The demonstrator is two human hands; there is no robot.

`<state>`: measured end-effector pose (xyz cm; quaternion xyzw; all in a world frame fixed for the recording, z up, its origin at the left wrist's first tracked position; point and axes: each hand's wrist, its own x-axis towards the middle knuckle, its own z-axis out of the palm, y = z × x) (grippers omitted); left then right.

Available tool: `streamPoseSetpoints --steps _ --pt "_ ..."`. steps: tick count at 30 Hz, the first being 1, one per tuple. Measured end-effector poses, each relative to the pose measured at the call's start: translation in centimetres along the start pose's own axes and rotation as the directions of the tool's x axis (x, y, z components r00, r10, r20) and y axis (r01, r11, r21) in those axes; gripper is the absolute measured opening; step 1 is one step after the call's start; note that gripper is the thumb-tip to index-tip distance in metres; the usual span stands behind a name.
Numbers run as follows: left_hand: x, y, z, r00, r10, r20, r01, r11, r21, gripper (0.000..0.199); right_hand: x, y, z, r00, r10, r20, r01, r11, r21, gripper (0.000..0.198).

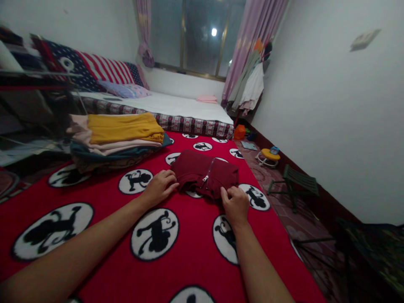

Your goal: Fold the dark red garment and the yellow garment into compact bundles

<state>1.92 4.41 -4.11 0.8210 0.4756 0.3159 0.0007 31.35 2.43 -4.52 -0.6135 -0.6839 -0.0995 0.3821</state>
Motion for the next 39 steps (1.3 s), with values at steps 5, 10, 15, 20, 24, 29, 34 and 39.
streamPoseSetpoints --steps 5,10,15,20,24,29,34,39 --pt "-0.3 0.0 0.0 0.997 0.065 -0.049 -0.067 0.997 -0.034 0.05 -0.1 -0.2 -0.6 0.989 0.146 -0.03 -0.147 0.989 -0.01 0.032" --pt "-0.3 -0.2 0.3 0.992 0.129 -0.011 -0.129 0.992 -0.017 0.041 0.1 -0.8 -0.9 0.994 -0.093 -0.061 0.096 0.994 0.048 0.028" --pt "-0.3 -0.1 0.6 0.994 0.1 0.033 -0.099 0.994 -0.035 0.028 -0.3 0.4 0.8 0.997 0.063 0.033 -0.057 0.986 -0.154 0.054" --pt "-0.4 0.4 0.3 0.997 0.048 0.054 -0.047 0.999 -0.022 0.023 -0.2 1.4 1.0 0.986 0.068 0.151 -0.031 0.972 -0.232 0.063" --pt "-0.3 0.8 0.3 0.997 -0.04 0.062 0.037 0.998 0.045 0.044 0.3 0.5 0.4 0.966 0.104 0.236 -0.047 0.971 -0.234 0.045" --pt "0.4 1.0 0.6 0.993 -0.106 0.044 0.101 0.988 0.118 0.032 0.5 -1.7 -0.2 0.955 0.099 0.278 -0.01 0.953 -0.304 0.031" --pt "0.9 0.7 1.1 0.995 -0.093 0.046 0.081 0.974 0.213 0.03 0.5 -4.9 -1.3 0.936 0.076 0.344 0.049 0.939 -0.34 0.026" --pt "1.5 -0.1 1.3 0.993 -0.121 0.001 0.12 0.991 0.056 0.03 -0.1 -9.2 -2.2 0.914 0.147 0.378 -0.098 0.984 -0.146 0.027"
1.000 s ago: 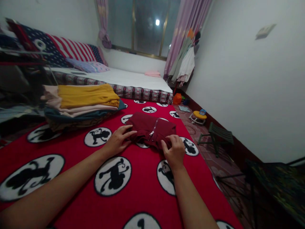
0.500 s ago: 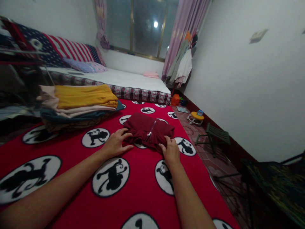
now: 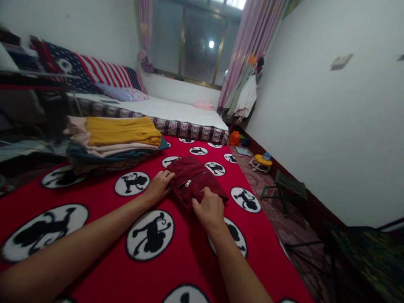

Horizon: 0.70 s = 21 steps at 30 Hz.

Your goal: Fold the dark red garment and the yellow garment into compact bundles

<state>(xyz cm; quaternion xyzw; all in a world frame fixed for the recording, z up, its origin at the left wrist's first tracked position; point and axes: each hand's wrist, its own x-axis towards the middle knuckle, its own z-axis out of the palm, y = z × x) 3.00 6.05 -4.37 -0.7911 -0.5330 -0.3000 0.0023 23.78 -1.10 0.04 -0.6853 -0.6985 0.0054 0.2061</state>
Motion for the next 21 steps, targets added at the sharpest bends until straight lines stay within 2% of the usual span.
streamPoseSetpoints --steps 2,3,5,7,9,11,13,14,15,17,19,21 --pt "0.5 -0.6 -0.3 0.999 -0.045 -0.017 0.04 0.978 -0.207 0.027 -1.5 -2.0 0.3 1.0 -0.01 0.029 0.005 0.985 0.175 0.029" --pt "0.8 -1.1 -0.5 0.997 -0.074 -0.014 0.065 0.939 -0.338 0.024 -2.5 -3.0 0.5 0.998 -0.038 0.051 0.024 0.964 0.264 0.033" --pt "1.3 -2.0 -1.1 0.982 -0.187 0.026 0.165 0.783 -0.6 0.018 -4.6 -4.8 0.9 0.976 -0.185 0.114 0.118 0.892 0.436 0.047" --pt "1.5 -3.2 -1.9 0.946 -0.309 0.096 0.276 0.615 -0.739 0.025 -6.2 -6.0 0.9 0.905 -0.402 0.138 0.257 0.777 0.574 0.054" --pt "1.4 -4.2 -2.8 0.895 -0.418 0.159 0.374 0.505 -0.778 0.033 -6.5 -6.0 0.2 0.847 -0.526 0.068 0.362 0.668 0.651 0.036" --pt "0.9 -4.9 -3.8 0.818 -0.514 0.257 0.486 0.381 -0.786 0.038 -5.2 -5.0 -0.4 0.873 -0.48 -0.087 0.419 0.647 0.637 0.018" --pt "0.4 -4.8 -4.8 0.72 -0.559 0.412 0.608 0.22 -0.763 0.045 -2.3 -3.1 -0.4 0.903 -0.336 -0.267 0.429 0.716 0.551 0.018" --pt "0.1 -4.5 -5.2 0.696 -0.542 0.47 0.646 0.186 -0.74 0.049 -0.4 -2.0 0.0 0.904 -0.254 -0.344 0.406 0.765 0.5 0.017" --pt "-0.2 -4.0 -5.4 0.707 -0.505 0.495 0.657 0.211 -0.723 0.053 1.7 -1.0 0.8 0.911 -0.18 -0.371 0.353 0.807 0.474 0.022" --pt "-0.8 -2.4 -5.3 0.79 -0.428 0.438 0.597 0.378 -0.708 0.06 5.6 0.6 2.8 0.954 0.001 -0.301 0.169 0.825 0.539 0.041" --pt "-1.4 -0.7 -4.2 0.886 -0.367 0.283 0.455 0.576 -0.679 0.072 8.7 1.2 4.9 0.978 0.155 -0.137 -0.035 0.775 0.631 0.059" --pt "-2.0 0.7 -2.7 0.94 -0.314 0.134 0.325 0.702 -0.634 0.085 10.4 1.1 6.4 0.98 0.195 -0.048 -0.111 0.725 0.68 0.071"
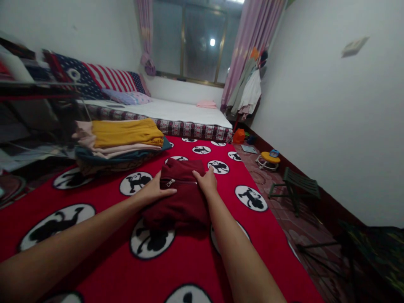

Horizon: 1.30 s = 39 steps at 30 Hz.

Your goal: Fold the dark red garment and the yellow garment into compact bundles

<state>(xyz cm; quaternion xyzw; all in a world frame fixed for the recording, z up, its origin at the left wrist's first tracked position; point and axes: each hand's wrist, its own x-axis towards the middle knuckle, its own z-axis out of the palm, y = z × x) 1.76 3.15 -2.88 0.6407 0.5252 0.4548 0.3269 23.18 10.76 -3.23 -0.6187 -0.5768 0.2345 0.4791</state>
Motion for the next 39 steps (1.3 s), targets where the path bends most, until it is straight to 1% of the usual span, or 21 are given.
streamPoseSetpoints --steps 2,4,6,8,9,10,11,13,15,16,18,20,23,26,28,29,32,34,35,37,39 --pt "-0.3 -0.3 1.3 0.997 0.082 -0.014 -0.081 0.996 0.031 0.09 0.2 -0.2 0.7 0.999 -0.041 0.034 0.038 0.996 0.078 0.073" --pt "0.2 -0.1 1.5 0.989 0.13 0.063 -0.131 0.991 0.004 0.09 -0.5 -0.9 0.4 0.991 -0.135 0.02 0.128 0.971 0.202 0.065" --pt "1.7 1.1 0.7 0.954 0.224 0.198 -0.223 0.974 -0.025 0.091 -1.5 -1.6 -0.7 0.971 -0.21 -0.115 0.234 0.932 0.278 0.06" --pt "4.0 3.2 -0.4 0.899 0.328 0.291 -0.353 0.935 0.033 0.093 -2.4 -1.9 -2.0 0.919 -0.217 -0.329 0.302 0.924 0.236 0.06" --pt "5.3 4.4 -0.8 0.898 0.337 0.281 -0.388 0.91 0.147 0.095 -2.7 -1.7 -2.6 0.886 -0.194 -0.422 0.294 0.937 0.187 0.06" --pt "6.5 5.5 -1.0 0.924 0.304 0.231 -0.367 0.876 0.314 0.097 -2.9 -1.3 -3.2 0.859 -0.162 -0.485 0.259 0.956 0.139 0.061" --pt "7.4 6.5 -0.9 0.948 0.28 0.15 -0.317 0.819 0.478 0.097 -3.1 -0.6 -3.7 0.845 -0.129 -0.52 0.208 0.973 0.097 0.062" --pt "8.0 7.6 0.2 0.955 0.297 0.028 -0.234 0.69 0.685 0.088 -3.2 1.3 -4.6 0.84 -0.078 -0.536 0.096 0.995 0.007 0.061" --pt "6.9 7.3 2.2 0.939 0.341 0.04 -0.261 0.633 0.729 0.077 -3.3 3.4 -5.5 0.834 -0.068 -0.548 0.021 0.996 -0.091 0.057" --pt "5.7 6.8 3.4 0.931 0.353 0.098 -0.314 0.632 0.709 0.072 -3.3 4.2 -5.9 0.821 -0.077 -0.566 0.003 0.991 -0.131 0.054" --pt "2.8 5.2 5.6 0.893 0.34 0.295 -0.449 0.634 0.63 0.068 -3.3 5.2 -6.5 0.8 -0.123 -0.588 0.018 0.983 -0.182 0.048" --pt "-0.3 3.6 7.0 0.847 0.325 0.42 -0.528 0.607 0.595 0.073 -3.4 5.4 -6.6 0.82 -0.213 -0.531 0.096 0.966 -0.238 0.044" --pt "-4.0 2.4 7.1 0.825 0.33 0.459 -0.56 0.585 0.587 0.074 -3.0 5.1 -6.1 0.873 -0.302 -0.382 0.17 0.925 -0.341 0.041" --pt "-6.0 2.5 5.9 0.799 0.378 0.468 -0.596 0.603 0.531 0.059 -2.1 4.9 -5.5 0.898 -0.252 -0.36 0.105 0.918 -0.382 0.051" --pt "-6.6 2.7 4.8 0.805 0.421 0.418 -0.588 0.657 0.471 0.04 -1.3 4.9 -5.4 0.909 -0.193 -0.369 0.04 0.922 -0.384 0.058" --pt "-6.5 2.7 4.3 0.829 0.431 0.356 -0.556 0.707 0.437 0.032 -0.9 5.0 -5.5 0.915 -0.167 -0.366 0.013 0.922 -0.388 0.06" --pt "-5.1 2.0 2.7 0.929 0.366 0.048 -0.358 0.863 0.355 0.023 -0.1 5.0 -5.8 0.933 -0.145 -0.329 -0.007 0.908 -0.419 0.062" --pt "-3.3 0.9 1.6 0.959 0.243 -0.149 -0.182 0.924 0.336 0.028 0.1 5.1 -5.9 0.937 -0.163 -0.308 0.013 0.9 -0.435 0.061" --pt "-2.2 0.4 1.2 0.962 0.171 -0.211 -0.094 0.938 0.333 0.035 0.1 5.1 -5.9 0.938 -0.174 -0.301 0.026 0.899 -0.438 0.06" --pt "-0.2 -0.6 0.5 0.961 0.04 -0.273 0.056 0.941 0.335 0.049 0.2 5.3 -5.9 0.935 -0.199 -0.294 0.055 0.899 -0.435 0.058" --pt "1.6 -1.1 0.3 0.955 -0.022 -0.296 0.133 0.923 0.361 0.057 0.3 5.7 -5.8 0.925 -0.232 -0.301 0.086 0.899 -0.429 0.057"
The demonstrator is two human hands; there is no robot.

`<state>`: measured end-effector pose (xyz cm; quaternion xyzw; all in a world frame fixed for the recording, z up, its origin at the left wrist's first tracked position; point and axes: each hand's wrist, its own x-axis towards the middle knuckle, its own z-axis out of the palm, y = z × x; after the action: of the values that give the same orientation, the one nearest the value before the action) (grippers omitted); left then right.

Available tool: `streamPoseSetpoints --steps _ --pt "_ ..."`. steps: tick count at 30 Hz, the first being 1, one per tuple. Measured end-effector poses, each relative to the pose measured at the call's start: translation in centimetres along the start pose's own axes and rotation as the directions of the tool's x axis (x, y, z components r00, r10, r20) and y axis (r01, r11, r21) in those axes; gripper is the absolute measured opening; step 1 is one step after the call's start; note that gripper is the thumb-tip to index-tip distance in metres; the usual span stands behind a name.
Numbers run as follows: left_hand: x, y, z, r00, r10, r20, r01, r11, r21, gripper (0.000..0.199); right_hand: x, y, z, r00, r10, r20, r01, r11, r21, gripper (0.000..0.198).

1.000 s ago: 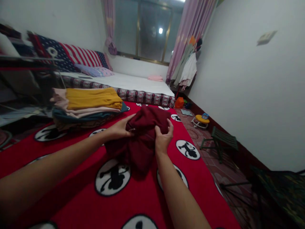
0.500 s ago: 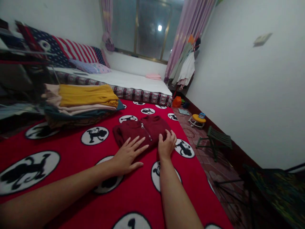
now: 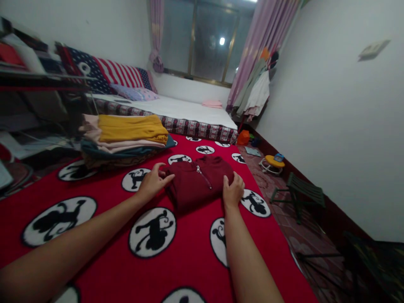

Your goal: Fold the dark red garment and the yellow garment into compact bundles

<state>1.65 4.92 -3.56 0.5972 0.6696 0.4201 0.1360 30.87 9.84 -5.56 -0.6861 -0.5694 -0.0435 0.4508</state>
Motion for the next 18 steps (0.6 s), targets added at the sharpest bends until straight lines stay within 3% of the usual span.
streamPoseSetpoints --steps 2,5,8,11,14,16,18 --pt "1.1 0.0 0.4 1.0 0.008 -0.009 -0.008 1.0 0.026 0.05 0.0 0.3 0.2 0.999 -0.016 -0.032 0.017 1.0 0.012 0.059" --pt "1.8 -0.1 0.4 0.999 0.016 -0.028 -0.016 1.0 -0.012 0.019 0.1 0.8 0.4 0.998 -0.007 -0.061 0.009 0.999 0.037 0.062" --pt "1.6 -0.8 -0.4 0.999 0.004 -0.05 -0.004 1.0 0.004 0.011 0.1 1.0 0.3 0.997 0.022 -0.073 -0.017 0.997 0.076 0.065" --pt "1.1 -1.3 -1.8 1.0 0.002 0.021 -0.005 0.991 0.131 0.027 0.1 0.9 0.1 0.996 0.066 -0.066 -0.058 0.992 0.113 0.068" --pt "0.8 -0.8 -2.8 0.996 -0.071 0.06 0.053 0.964 0.26 0.061 0.1 0.7 -0.1 0.991 0.129 -0.026 -0.124 0.981 0.15 0.074" --pt "0.8 -0.1 -2.9 0.991 -0.115 0.074 0.092 0.962 0.258 0.076 0.1 0.6 -0.3 0.987 0.163 -0.003 -0.16 0.973 0.167 0.077" --pt "0.7 0.4 -2.6 0.982 -0.144 0.122 0.125 0.98 0.152 0.081 0.3 0.8 -0.5 0.983 0.183 0.007 -0.181 0.965 0.189 0.078"
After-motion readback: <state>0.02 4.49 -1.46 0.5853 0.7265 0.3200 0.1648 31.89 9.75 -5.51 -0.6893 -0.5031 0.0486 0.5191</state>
